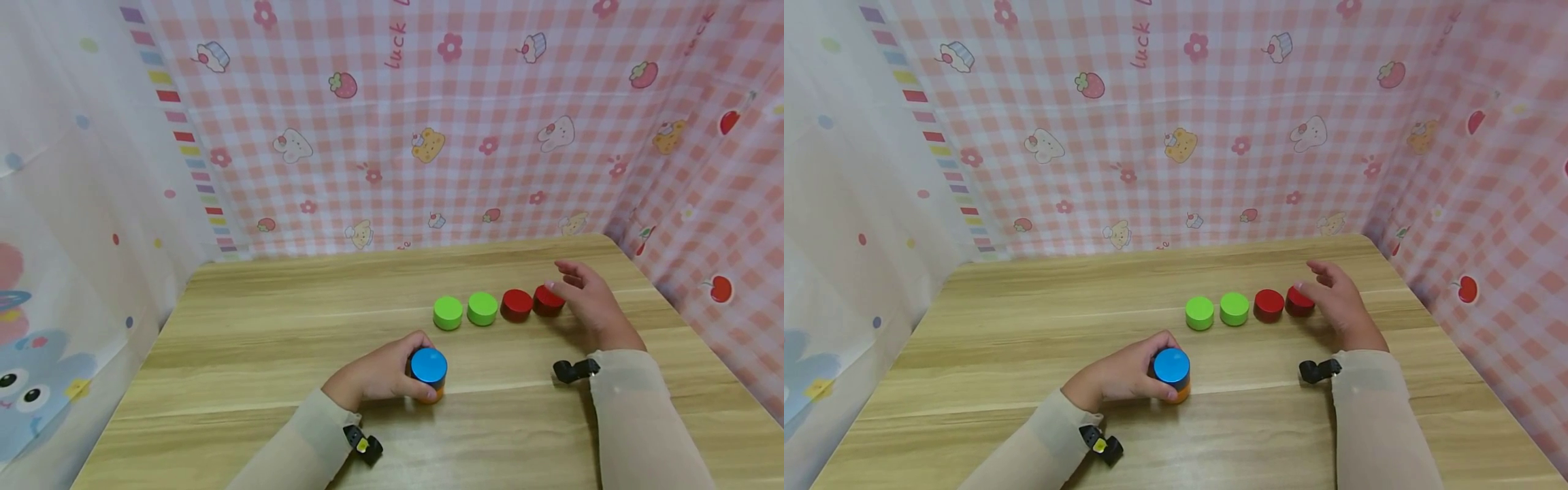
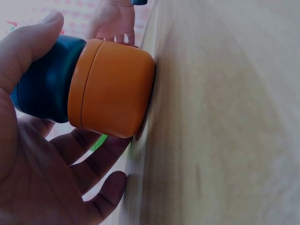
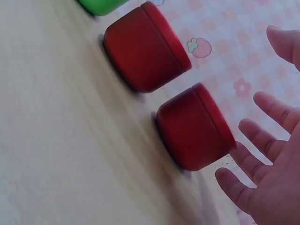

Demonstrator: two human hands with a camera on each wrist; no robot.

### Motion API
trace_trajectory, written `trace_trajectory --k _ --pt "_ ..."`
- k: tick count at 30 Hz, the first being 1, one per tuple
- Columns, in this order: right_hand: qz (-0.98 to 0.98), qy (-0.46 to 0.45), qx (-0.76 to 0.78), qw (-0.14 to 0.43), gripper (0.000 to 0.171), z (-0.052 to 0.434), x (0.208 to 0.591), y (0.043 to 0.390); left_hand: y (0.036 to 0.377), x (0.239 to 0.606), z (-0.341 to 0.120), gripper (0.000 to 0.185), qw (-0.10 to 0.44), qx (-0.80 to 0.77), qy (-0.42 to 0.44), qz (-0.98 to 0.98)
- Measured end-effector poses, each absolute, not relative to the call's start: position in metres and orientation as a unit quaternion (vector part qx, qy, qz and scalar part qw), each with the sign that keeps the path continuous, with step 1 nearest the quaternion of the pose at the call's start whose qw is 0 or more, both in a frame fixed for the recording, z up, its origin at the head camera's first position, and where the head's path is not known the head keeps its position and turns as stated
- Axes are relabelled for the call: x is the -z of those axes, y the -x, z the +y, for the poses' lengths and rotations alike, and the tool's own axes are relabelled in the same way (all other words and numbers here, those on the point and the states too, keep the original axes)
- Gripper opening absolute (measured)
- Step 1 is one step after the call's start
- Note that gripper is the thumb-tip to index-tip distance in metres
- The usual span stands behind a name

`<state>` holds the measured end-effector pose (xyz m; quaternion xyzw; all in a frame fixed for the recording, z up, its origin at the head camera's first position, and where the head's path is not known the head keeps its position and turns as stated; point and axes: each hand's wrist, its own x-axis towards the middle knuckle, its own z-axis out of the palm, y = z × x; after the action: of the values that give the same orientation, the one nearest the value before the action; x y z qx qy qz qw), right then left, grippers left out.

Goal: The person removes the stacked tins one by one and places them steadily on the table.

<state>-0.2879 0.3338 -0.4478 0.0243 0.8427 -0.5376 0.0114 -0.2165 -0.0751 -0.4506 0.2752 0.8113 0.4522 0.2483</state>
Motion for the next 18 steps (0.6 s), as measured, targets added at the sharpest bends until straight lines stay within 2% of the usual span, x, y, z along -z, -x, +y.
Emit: trace_trajectory --k 18 --pt "0.854 0.025 0.518 -0.028 0.071 0.318 0.421 0.282 0.215 0.449 -0.075 0.048 0.252 -0.452 -0.267 0.813"
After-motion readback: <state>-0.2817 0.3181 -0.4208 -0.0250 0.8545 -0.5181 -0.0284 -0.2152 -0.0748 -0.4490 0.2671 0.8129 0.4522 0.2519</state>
